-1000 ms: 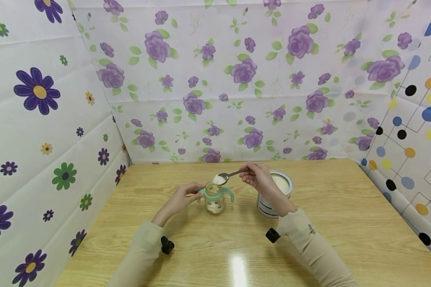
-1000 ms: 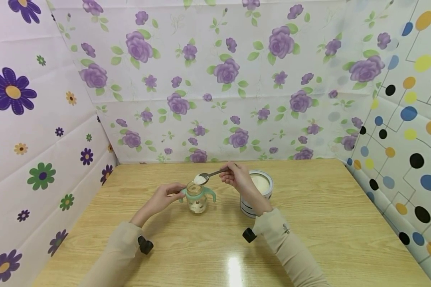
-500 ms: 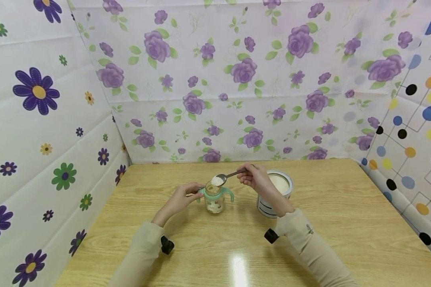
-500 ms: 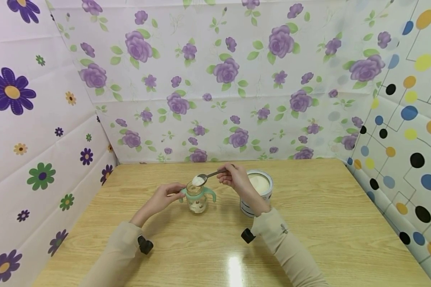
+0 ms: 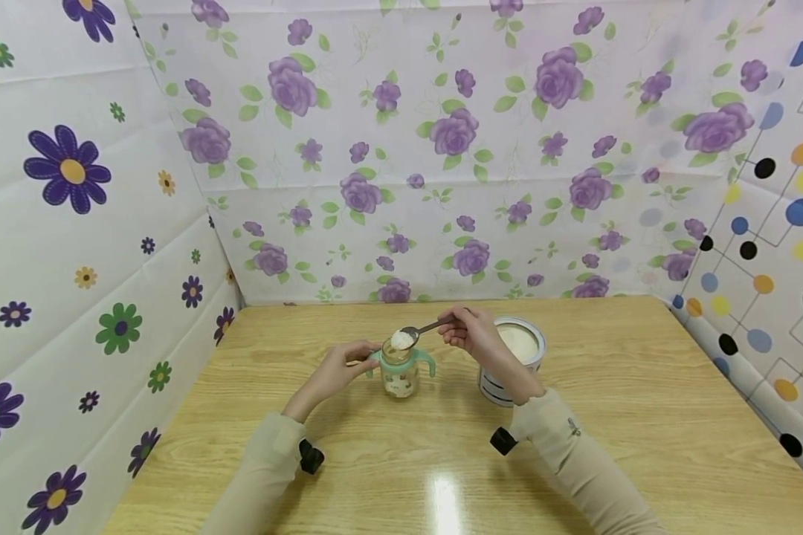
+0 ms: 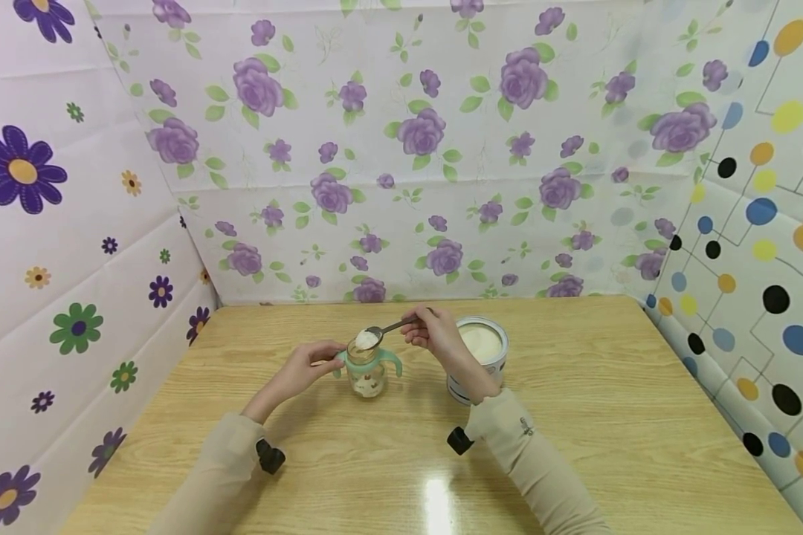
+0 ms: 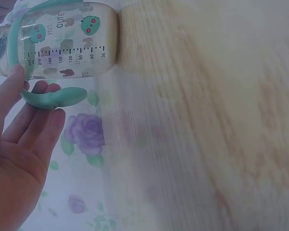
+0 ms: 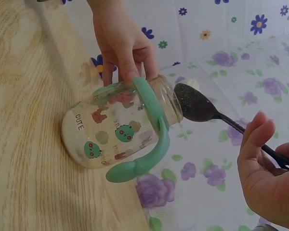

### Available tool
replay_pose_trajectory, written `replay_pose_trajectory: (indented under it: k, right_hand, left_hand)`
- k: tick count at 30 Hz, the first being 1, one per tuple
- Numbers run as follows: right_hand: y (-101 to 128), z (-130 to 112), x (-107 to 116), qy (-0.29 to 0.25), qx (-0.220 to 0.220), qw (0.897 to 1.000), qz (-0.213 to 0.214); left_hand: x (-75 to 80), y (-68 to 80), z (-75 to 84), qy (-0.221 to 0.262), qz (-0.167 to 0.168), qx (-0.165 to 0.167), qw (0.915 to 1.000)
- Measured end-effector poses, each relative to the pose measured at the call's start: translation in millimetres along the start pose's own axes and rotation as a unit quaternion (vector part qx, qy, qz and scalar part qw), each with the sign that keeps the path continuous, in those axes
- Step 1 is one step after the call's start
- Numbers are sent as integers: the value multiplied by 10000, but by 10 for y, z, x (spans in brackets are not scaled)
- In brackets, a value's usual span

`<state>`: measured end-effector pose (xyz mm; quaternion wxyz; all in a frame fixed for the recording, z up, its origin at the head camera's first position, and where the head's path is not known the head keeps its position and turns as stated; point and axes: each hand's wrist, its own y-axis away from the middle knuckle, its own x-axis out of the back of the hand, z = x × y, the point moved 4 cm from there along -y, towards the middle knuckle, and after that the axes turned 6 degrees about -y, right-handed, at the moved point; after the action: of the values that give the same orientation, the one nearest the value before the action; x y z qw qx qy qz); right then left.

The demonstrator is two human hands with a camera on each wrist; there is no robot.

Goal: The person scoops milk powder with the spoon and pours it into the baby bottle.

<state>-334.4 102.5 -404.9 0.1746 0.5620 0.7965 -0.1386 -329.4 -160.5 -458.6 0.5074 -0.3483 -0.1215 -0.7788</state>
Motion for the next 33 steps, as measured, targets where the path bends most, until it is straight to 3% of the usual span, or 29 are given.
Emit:
replay_pose_trajectory:
  k: [15,23,33]
  right_hand:
    - [-13,4,-78,479,28,9988,-47]
    - [-23,11,-112,1056,211,9942,-23]
    - [-9,7,-201,1682,634,9837,54]
  left_hand:
    - [8,-10,-10,-22,-28,7,10000]
    - [78,75,272,122,-123,10,9998]
    - [65,88,277,136,-63,125,9998]
